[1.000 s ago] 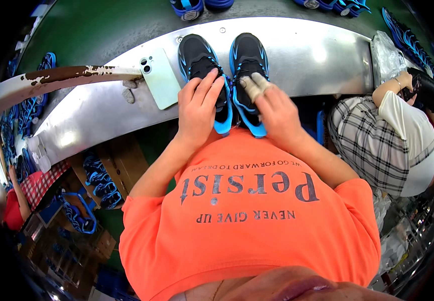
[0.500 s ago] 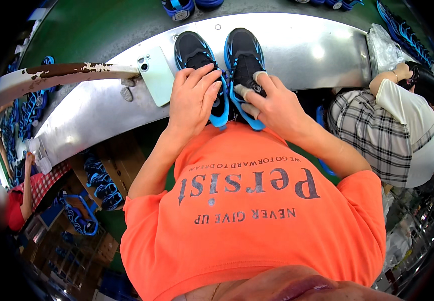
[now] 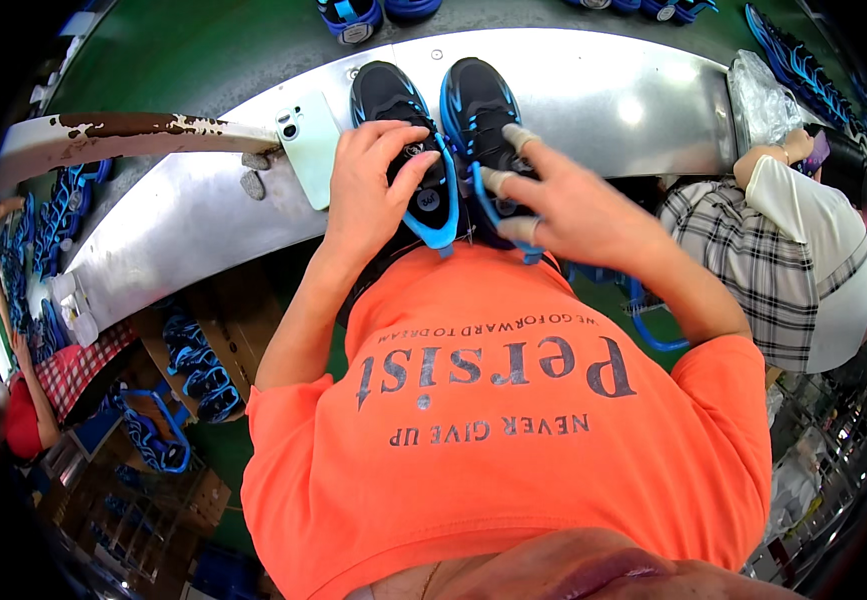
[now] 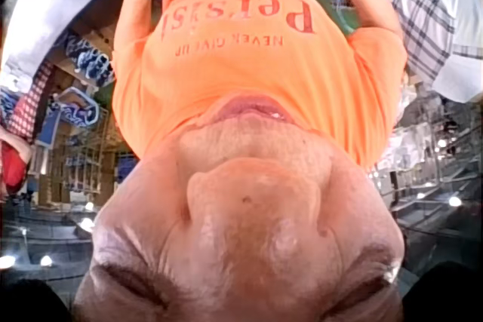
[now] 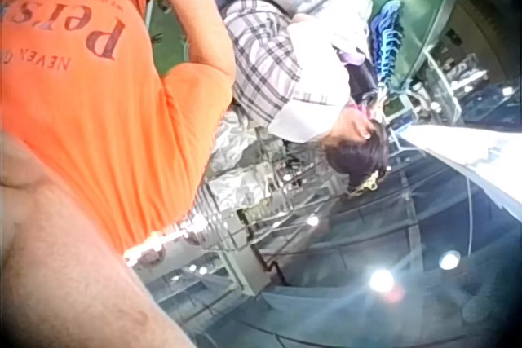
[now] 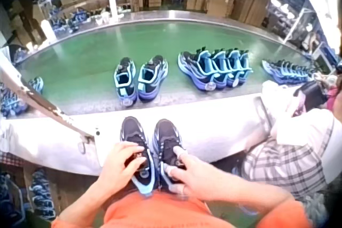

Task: The person wipes the upper and sides of blue and black sneakers with a small white cloth before placing them on a conveyor belt.

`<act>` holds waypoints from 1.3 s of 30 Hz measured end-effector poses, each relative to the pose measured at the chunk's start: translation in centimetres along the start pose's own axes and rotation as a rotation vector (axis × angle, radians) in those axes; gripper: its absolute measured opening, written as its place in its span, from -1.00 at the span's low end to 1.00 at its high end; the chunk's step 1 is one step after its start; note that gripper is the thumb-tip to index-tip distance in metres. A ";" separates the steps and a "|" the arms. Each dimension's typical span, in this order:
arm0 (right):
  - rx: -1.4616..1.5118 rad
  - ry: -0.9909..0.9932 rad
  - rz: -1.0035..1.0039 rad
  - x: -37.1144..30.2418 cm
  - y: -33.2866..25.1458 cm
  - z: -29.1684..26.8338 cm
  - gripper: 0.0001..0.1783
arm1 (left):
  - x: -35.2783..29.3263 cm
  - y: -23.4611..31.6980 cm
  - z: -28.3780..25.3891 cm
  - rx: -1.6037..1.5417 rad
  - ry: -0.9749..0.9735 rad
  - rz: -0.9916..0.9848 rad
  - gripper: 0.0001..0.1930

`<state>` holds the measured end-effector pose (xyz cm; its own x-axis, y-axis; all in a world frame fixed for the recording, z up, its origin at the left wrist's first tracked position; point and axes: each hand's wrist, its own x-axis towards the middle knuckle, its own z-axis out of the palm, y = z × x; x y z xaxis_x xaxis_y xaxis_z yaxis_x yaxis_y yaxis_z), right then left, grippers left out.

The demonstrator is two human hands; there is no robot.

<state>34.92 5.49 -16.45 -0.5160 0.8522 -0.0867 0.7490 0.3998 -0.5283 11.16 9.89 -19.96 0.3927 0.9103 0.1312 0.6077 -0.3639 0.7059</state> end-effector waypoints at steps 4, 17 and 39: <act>-0.013 -0.020 -0.026 1.3 1.7 -1.5 -0.64 | 0.5 0.3 0.3 -0.073 0.010 -0.092 -0.78; 0.241 0.066 0.275 1.7 3.9 -3.4 -0.59 | 0.4 0.1 1.2 -0.111 0.037 -0.095 -0.80; 0.194 -0.080 0.031 1.9 1.6 -0.8 -0.72 | -0.1 1.2 0.4 -0.221 0.074 -0.129 -0.65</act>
<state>35.45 8.01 -16.75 -0.5310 0.8304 -0.1688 0.6753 0.2944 -0.6763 12.14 9.27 -19.43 0.2656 0.9612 0.0751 0.4805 -0.1995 0.8540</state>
